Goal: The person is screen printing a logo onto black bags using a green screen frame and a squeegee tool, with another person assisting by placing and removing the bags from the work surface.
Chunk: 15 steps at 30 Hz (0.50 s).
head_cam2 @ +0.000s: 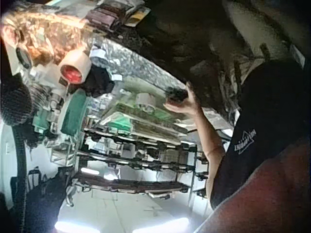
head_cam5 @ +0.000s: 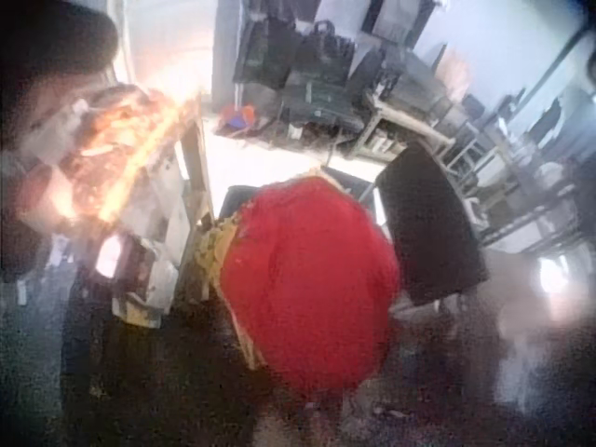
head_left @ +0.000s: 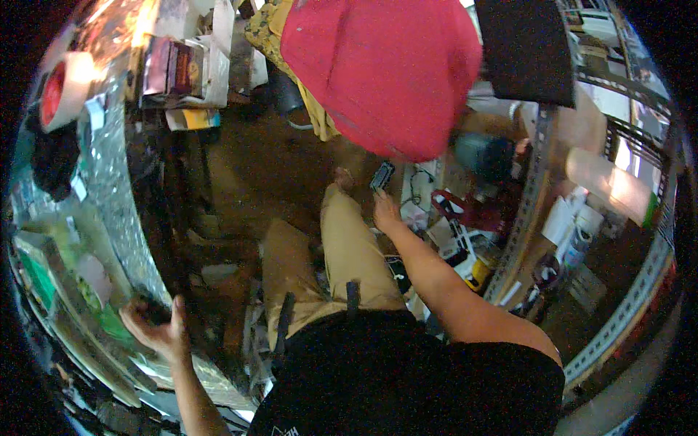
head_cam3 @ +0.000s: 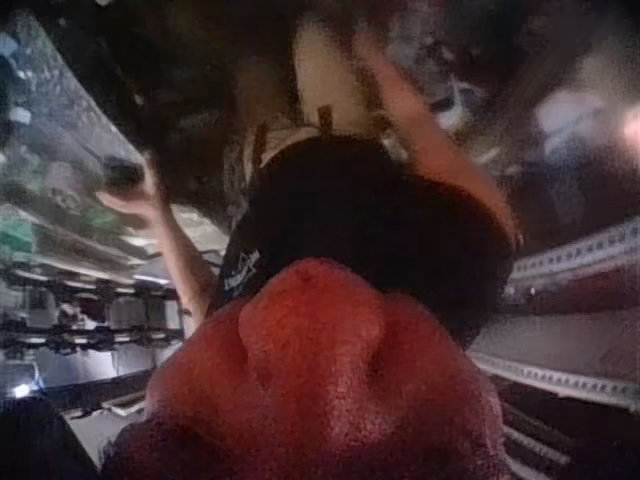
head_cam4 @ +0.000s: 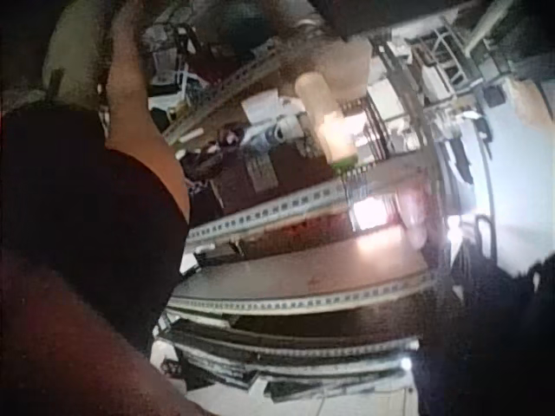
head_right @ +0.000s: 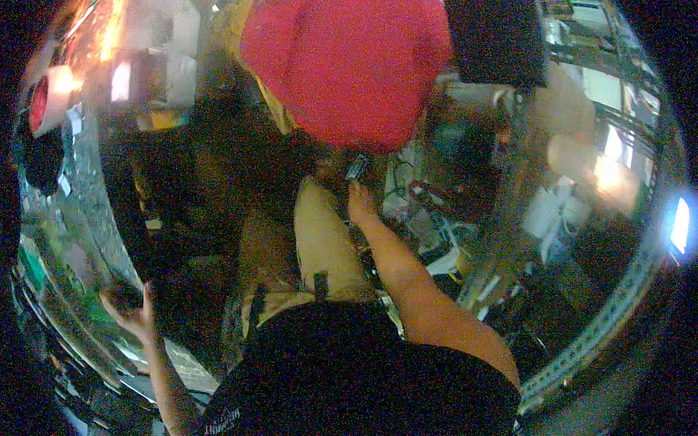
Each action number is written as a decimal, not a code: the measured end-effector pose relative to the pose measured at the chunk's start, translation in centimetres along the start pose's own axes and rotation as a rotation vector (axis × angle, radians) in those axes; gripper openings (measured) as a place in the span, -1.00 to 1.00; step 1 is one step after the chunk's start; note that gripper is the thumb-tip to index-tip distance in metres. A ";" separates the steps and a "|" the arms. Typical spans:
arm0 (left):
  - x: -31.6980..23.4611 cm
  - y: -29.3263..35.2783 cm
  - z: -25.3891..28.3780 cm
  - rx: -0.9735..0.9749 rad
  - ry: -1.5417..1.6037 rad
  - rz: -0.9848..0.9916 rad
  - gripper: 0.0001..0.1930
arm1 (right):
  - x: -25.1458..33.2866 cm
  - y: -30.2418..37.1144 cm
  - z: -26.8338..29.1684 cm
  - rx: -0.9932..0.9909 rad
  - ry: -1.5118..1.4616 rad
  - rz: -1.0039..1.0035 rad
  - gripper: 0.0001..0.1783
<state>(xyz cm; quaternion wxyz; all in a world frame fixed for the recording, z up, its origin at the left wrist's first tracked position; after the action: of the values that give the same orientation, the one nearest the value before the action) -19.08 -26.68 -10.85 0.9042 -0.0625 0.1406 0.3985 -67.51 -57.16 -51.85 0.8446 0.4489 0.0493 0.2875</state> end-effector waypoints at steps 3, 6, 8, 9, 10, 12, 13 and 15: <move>-1.8 -1.3 0.2 -0.105 0.020 0.002 -0.34 | 2.8 7.4 6.4 -0.046 -0.070 0.024 -0.44; -3.8 -1.8 1.2 -0.046 -0.045 -0.008 -0.34 | 5.5 15.8 11.8 -0.140 -0.055 0.002 -0.40; -4.2 -1.8 1.7 -0.017 -0.031 0.042 -0.35 | 7.4 20.9 16.0 -0.257 -0.042 0.036 -0.40; -4.3 -1.6 1.8 -0.003 -0.021 0.075 -0.35 | 8.5 23.5 18.4 -0.320 -0.026 0.062 -0.40; -4.4 -1.7 1.8 0.012 -0.003 0.100 -0.35 | 9.4 25.7 20.4 -0.388 -0.008 0.078 -0.40; -5.2 -1.7 2.2 -0.039 -0.042 0.060 -0.35 | 8.5 27.8 23.4 -0.488 0.046 -0.009 -0.44; -5.0 -1.6 2.3 -0.030 -0.028 0.051 -0.35 | 7.7 29.6 25.5 -0.588 0.047 -0.017 -0.44; -5.1 -1.2 2.6 -0.055 -0.053 0.025 -0.34 | 5.2 31.0 29.4 -0.750 0.038 -0.067 -0.46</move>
<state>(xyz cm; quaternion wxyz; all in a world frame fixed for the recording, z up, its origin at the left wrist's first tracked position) -20.94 -30.51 -6.81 0.9004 -0.0750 0.1064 0.4151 -66.90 -62.48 -9.16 0.9582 0.1011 -0.0289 0.2661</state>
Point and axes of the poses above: each hand's wrist, its own y-axis away from the middle knuckle, its own z-axis out of the back of the hand, x = y × z, the point moved 6 cm from there along -y, towards the middle knuckle, and after that the axes turned 14 degrees about x, right-handed, at the moved point
